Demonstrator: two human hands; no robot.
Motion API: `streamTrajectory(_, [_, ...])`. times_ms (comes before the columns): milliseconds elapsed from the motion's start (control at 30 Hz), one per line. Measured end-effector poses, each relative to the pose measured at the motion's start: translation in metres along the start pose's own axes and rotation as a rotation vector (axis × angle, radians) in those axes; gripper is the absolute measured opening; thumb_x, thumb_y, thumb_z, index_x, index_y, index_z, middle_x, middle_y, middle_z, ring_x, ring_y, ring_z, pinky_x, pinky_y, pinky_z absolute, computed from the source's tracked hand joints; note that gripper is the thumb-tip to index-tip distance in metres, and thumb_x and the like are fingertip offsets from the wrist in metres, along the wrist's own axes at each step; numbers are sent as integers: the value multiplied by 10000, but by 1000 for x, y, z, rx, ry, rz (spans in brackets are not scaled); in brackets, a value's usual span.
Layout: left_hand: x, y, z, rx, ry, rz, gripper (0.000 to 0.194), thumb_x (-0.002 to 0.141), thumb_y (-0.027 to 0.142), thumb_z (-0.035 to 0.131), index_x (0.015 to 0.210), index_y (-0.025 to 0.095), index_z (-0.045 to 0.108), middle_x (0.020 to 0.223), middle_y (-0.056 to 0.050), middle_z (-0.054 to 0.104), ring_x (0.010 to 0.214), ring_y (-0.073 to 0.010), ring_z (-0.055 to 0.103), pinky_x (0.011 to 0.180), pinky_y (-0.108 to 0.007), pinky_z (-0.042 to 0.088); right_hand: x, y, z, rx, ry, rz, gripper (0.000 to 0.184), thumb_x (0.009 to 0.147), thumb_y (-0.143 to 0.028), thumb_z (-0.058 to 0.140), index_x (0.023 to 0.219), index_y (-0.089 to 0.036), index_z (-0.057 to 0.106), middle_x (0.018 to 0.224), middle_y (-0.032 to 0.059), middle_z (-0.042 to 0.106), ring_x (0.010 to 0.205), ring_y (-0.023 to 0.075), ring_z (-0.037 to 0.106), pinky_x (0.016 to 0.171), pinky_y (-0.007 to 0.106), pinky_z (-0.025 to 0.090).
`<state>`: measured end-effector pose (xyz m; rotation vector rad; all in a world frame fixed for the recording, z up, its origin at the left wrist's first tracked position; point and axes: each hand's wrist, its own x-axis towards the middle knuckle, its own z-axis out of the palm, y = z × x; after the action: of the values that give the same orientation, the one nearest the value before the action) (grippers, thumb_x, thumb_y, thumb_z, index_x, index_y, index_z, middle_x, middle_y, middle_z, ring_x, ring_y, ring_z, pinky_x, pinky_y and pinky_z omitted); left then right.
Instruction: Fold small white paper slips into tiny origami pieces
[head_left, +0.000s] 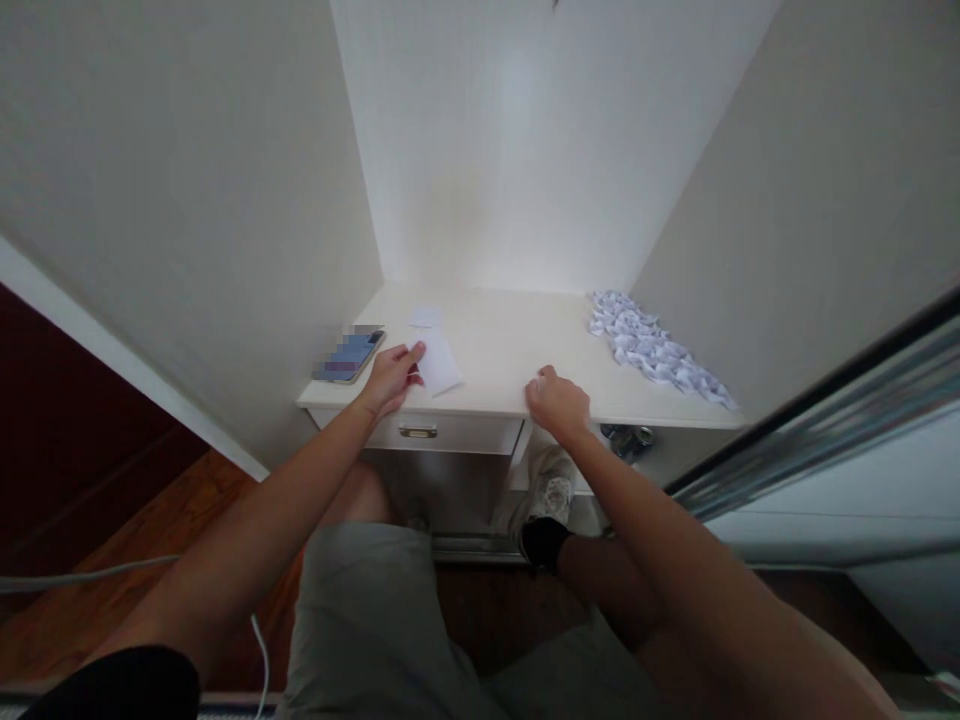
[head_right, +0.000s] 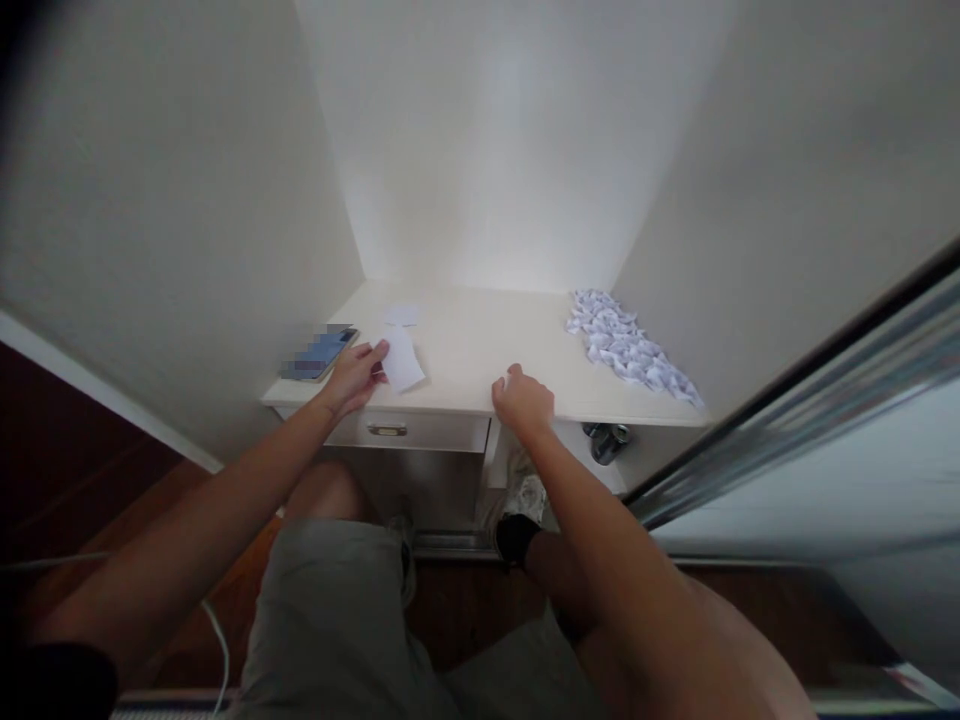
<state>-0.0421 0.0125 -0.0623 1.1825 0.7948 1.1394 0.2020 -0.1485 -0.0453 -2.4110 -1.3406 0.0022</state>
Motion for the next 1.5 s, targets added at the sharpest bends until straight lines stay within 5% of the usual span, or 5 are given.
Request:
streamTrajectory(433, [-8,1,20,140,-126,11,486,704,620,853,788,156,733,704,-30,640,577,-159,598,448,-276,495,53,-94,21,807,-489,-351,228,890,-368,685,934,-158,765,890,56,795,756,176,701,633,268,541])
streamTrajectory(567, [-60,-19,-20,445,65,216,507,900,504,710,1331,245,641,925,-56,699,735,-220,695,560,-338,589,73,-93,45,939,-445,-290,235,831,-368,691,871,-145,753,801,51,755,663,158,623,545,251,473])
streamTrajectory(700, [-132,-80,-91,1175,-276,318,224,1002,343,558,1005,273,771,991,-87,747,928,-265,703,976,-493,563,87,-79,66,1039,-364,-188,294,805,-411,687,915,-143,737,830,73,750,663,169,611,544,275,479])
streamTrajectory(833, [-143,-133,-134,1563,-215,194,369,958,307,590,1237,102,717,1339,-254,635,1219,-398,577,1054,-602,465,87,-73,73,1099,-357,-143,329,799,-456,699,935,-158,732,849,70,751,661,173,620,568,295,491])
streamTrajectory(1500, [-142,-170,-184,1739,-272,177,465,968,278,477,1360,132,680,1436,-177,670,1341,-359,626,1086,-489,557,79,-65,60,1076,-428,-127,291,810,-495,699,831,-204,686,722,27,674,607,171,569,517,292,471])
